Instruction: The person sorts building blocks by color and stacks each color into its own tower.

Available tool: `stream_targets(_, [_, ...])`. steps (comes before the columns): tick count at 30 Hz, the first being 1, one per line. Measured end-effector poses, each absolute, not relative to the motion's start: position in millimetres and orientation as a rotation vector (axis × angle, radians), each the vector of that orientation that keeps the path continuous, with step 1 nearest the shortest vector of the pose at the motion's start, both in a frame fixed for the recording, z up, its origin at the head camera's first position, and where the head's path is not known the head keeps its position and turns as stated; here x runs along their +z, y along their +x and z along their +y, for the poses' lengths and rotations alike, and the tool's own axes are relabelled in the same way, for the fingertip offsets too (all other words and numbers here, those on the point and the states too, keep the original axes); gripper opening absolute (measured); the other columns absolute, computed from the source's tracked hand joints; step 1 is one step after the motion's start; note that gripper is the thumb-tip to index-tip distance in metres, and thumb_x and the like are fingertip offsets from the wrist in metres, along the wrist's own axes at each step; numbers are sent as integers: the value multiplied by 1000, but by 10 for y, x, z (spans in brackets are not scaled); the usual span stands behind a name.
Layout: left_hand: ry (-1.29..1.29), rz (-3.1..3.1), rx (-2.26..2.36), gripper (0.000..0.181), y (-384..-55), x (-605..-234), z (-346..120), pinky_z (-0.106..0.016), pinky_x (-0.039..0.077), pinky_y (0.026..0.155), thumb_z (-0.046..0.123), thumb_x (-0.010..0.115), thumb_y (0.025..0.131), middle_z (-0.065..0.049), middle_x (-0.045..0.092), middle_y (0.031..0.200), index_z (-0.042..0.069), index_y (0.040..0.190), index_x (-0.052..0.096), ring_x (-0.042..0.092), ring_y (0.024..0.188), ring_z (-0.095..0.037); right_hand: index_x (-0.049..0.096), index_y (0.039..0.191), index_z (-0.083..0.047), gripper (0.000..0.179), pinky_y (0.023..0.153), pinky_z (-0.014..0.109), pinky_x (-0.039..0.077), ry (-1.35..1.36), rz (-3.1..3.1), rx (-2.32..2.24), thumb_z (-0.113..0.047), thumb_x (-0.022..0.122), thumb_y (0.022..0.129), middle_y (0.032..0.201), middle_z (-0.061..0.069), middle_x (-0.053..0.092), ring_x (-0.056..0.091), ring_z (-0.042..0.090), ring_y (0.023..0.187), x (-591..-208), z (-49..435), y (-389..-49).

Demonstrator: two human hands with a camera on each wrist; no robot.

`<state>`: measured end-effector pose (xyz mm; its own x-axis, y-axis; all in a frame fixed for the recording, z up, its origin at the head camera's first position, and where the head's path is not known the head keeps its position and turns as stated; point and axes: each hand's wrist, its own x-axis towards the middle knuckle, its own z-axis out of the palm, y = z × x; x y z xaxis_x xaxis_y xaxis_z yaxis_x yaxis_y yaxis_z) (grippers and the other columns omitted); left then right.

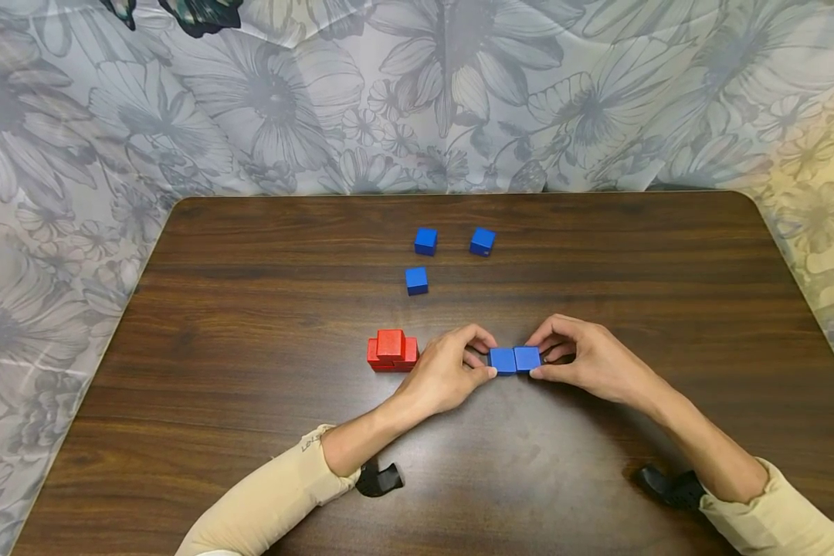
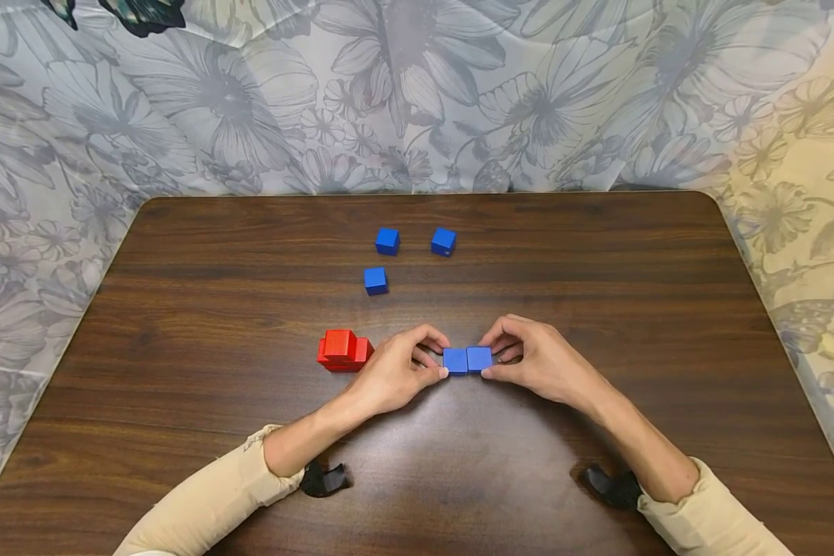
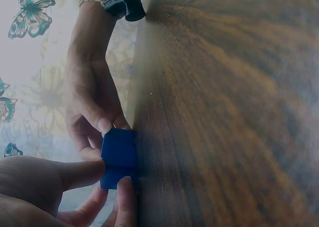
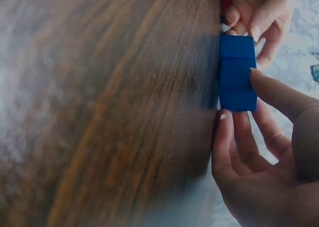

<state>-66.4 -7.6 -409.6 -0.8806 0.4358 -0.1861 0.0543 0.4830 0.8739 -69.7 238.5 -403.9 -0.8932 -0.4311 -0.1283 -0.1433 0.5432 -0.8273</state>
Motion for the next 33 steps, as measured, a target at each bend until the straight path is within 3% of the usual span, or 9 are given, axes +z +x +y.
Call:
stream_targets(17, [427,2366,1359,27,-660,-4096,-72,-19,51,76,12,76,88,5,65,108,18,113,65,65,85,-1,67,102,-15,28,79,24,55,-491,2485,-1227,-16,85,80,102,1,66,65,15,89,-4051,2374,-700])
stream_targets(33, [430,2368,1343,28,-659,-4084,-84,-19,51,76,13,76,89,4,65,109,17,113,65,64,85,-1,67,115,-12,34,82,29,56,-610,2502,-1182,-23,81,85,111,0,67,64,15,94,-3998,2369,-756])
